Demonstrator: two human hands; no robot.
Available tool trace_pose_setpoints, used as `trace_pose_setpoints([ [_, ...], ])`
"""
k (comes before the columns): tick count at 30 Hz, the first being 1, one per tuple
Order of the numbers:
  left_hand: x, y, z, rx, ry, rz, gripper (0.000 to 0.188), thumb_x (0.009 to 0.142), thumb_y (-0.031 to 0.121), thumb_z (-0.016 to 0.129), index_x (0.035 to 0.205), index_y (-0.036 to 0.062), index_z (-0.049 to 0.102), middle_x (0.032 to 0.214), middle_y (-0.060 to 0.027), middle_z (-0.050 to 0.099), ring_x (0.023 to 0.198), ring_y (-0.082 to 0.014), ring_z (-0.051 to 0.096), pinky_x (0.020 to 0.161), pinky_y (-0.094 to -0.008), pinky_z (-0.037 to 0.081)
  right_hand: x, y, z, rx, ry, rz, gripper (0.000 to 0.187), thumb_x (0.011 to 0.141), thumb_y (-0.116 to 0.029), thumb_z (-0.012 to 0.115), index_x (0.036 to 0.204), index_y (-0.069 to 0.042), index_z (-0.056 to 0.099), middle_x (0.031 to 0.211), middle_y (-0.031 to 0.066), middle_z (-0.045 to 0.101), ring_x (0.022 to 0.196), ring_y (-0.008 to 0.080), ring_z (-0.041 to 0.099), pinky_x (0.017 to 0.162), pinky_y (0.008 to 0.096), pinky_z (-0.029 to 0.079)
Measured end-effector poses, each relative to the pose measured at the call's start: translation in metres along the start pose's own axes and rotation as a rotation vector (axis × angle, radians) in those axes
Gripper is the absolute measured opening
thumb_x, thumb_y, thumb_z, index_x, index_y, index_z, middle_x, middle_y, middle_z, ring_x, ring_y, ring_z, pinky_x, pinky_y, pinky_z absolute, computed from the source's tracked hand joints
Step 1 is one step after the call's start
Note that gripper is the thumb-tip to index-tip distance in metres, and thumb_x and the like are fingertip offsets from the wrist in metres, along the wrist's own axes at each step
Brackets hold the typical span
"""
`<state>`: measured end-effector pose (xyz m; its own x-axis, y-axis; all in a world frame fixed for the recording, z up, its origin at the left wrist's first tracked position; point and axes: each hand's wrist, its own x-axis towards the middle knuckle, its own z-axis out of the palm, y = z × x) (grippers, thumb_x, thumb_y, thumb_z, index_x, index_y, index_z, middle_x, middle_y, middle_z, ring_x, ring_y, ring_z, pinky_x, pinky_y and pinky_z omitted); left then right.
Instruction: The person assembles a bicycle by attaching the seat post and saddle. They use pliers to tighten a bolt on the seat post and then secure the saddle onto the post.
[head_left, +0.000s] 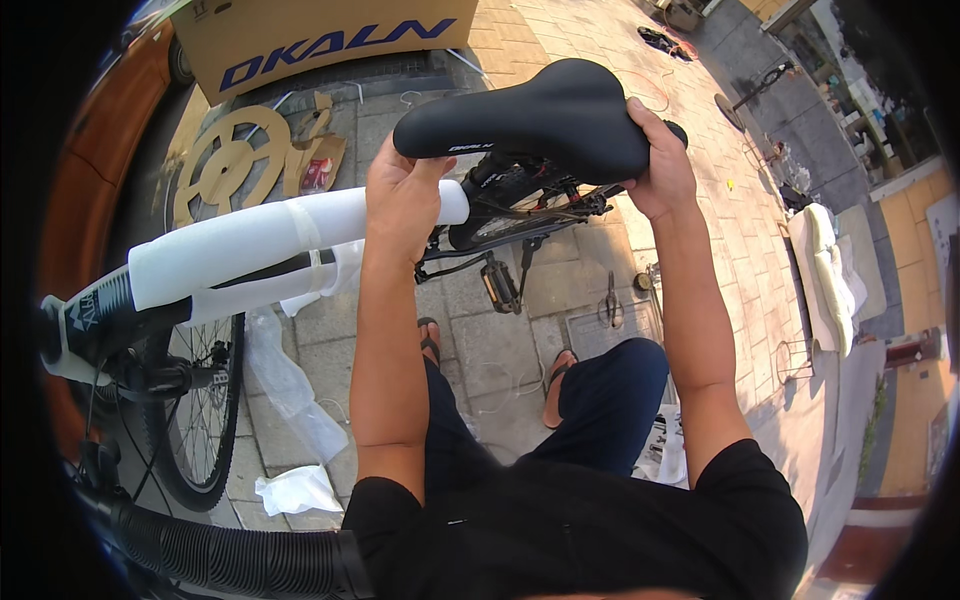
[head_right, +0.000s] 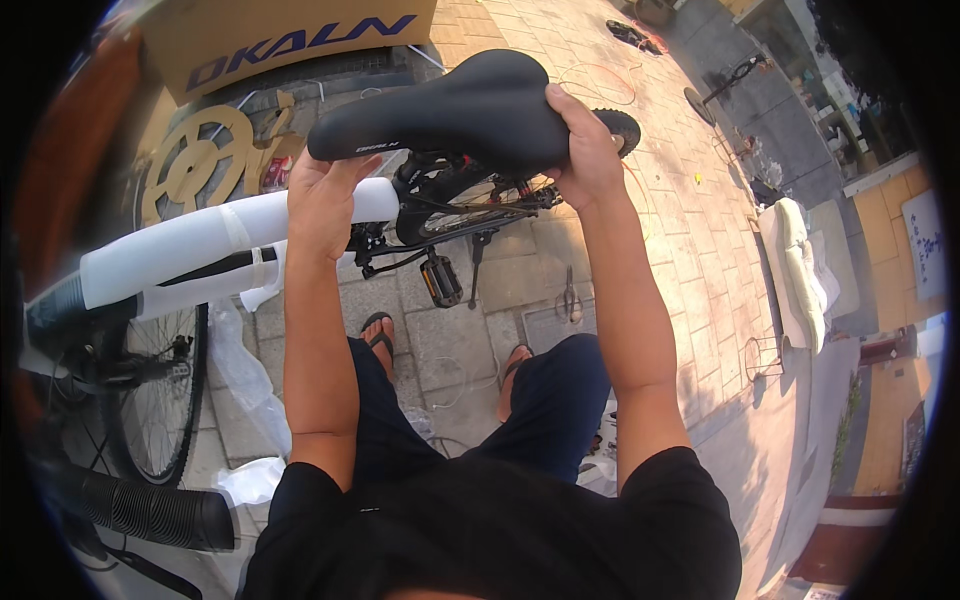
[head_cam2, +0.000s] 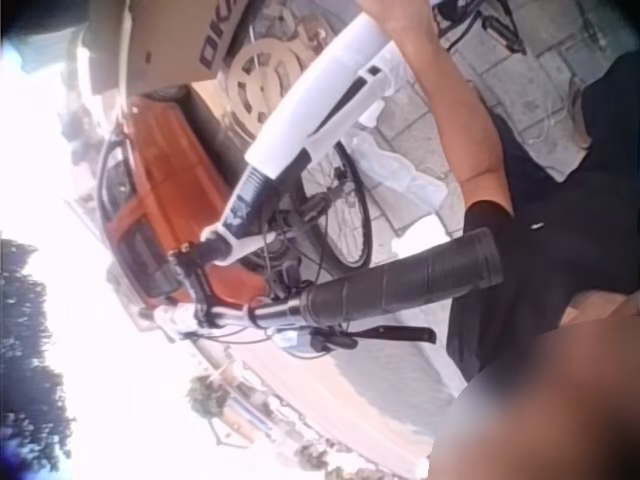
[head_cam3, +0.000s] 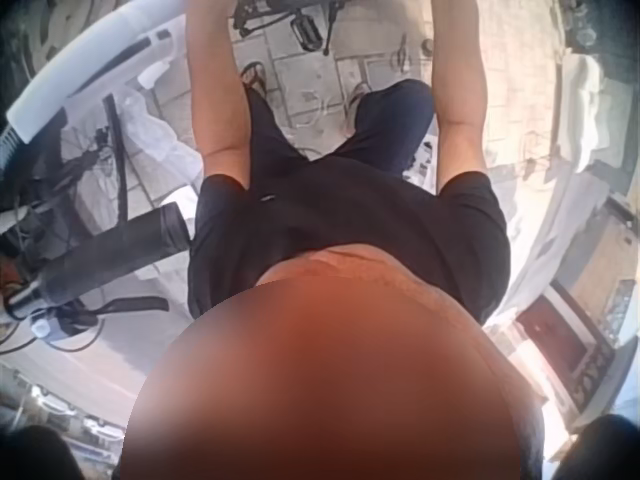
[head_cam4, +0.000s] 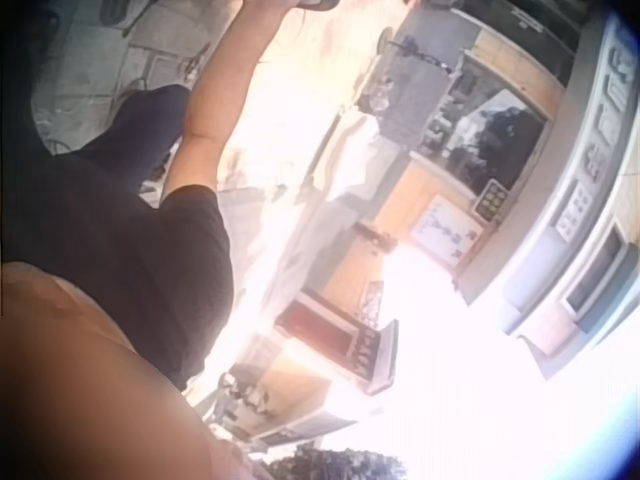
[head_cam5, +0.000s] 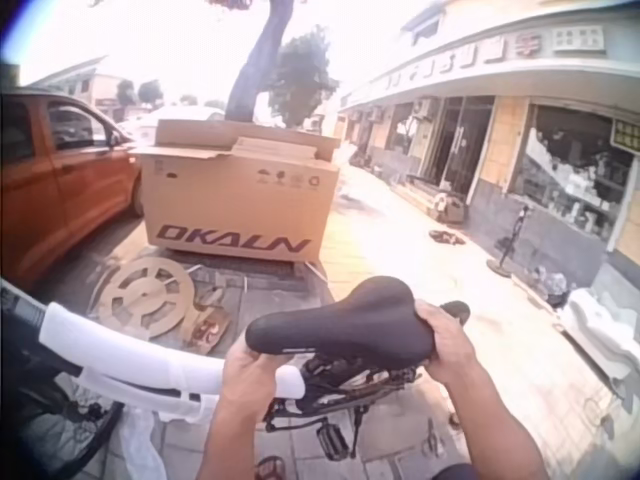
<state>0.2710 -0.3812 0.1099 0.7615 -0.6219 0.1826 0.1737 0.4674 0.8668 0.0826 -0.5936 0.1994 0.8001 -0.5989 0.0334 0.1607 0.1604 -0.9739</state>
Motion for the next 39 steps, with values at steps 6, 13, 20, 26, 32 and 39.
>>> trace_pose_setpoints([
  [6,0.001,-0.004,-0.005,-0.015,-0.013,0.009,0.03,0.104,0.014,0.073,0.132,0.004,0.068,0.128,-0.0078,0.073,0.117,-0.0194,0.07,0.105,-0.038,0.056,0.001,0.0,-0.005,0.007,-0.016,-0.005,0.036,0.11,-0.035,0.056,0.122,-0.004,0.069,0.096,0.0044,0.077,0.068,0.0097,0.072,0.045,0.0225,0.051],
  [13,0.001,-0.008,0.0,0.015,-0.004,-0.007,0.023,0.102,0.003,0.069,0.125,0.0022,0.07,0.117,-0.005,0.074,0.105,-0.0145,0.067,0.094,-0.0323,0.053,0.002,0.003,-0.003,0.012,0.041,-0.016,0.034,0.11,-0.035,0.058,0.119,-0.004,0.07,0.091,0.0028,0.075,0.063,0.0086,0.068,0.042,0.0219,0.046],
  [20,0.001,-0.012,0.005,-0.006,-0.003,0.01,0.02,0.101,-0.002,0.066,0.12,0.0005,0.072,0.111,-0.0038,0.074,0.099,-0.0119,0.066,0.088,-0.0302,0.051,0.002,0.002,-0.002,-0.004,0.064,0.001,0.033,0.11,-0.035,0.058,0.117,-0.005,0.07,0.089,0.0022,0.074,0.061,0.0075,0.066,0.039,0.0211,0.042],
  [26,0.003,-0.015,0.006,-0.018,-0.044,0.011,0.022,0.1,-0.002,0.067,0.121,0.0005,0.072,0.112,-0.0034,0.075,0.099,-0.0115,0.066,0.088,-0.0298,0.051,0.0,0.001,-0.001,-0.01,0.06,-0.007,0.033,0.11,-0.034,0.059,0.119,-0.004,0.069,0.091,0.0029,0.075,0.064,0.0085,0.068,0.042,0.0218,0.046],
  [32,0.002,-0.017,0.007,-0.026,-0.064,0.032,0.022,0.1,-0.002,0.067,0.121,0.0003,0.073,0.113,-0.003,0.075,0.099,-0.0109,0.066,0.088,-0.0288,0.051,0.0,-0.001,0.003,-0.037,0.124,0.015,0.036,0.11,-0.034,0.059,0.124,-0.003,0.068,0.098,0.0046,0.075,0.077,0.0117,0.073,0.054,0.0267,0.058],
  [39,0.003,-0.02,0.013,0.117,-0.03,0.17,0.019,0.102,-0.001,0.063,0.119,-0.0012,0.073,0.109,-0.0044,0.075,0.097,-0.0118,0.067,0.084,-0.0296,0.052,-0.001,0.006,-0.008,-0.002,0.12,0.035,0.036,0.109,-0.041,0.057,0.116,-0.008,0.068,0.094,0.0009,0.073,0.07,0.0091,0.066,0.048,0.024,0.043],
])
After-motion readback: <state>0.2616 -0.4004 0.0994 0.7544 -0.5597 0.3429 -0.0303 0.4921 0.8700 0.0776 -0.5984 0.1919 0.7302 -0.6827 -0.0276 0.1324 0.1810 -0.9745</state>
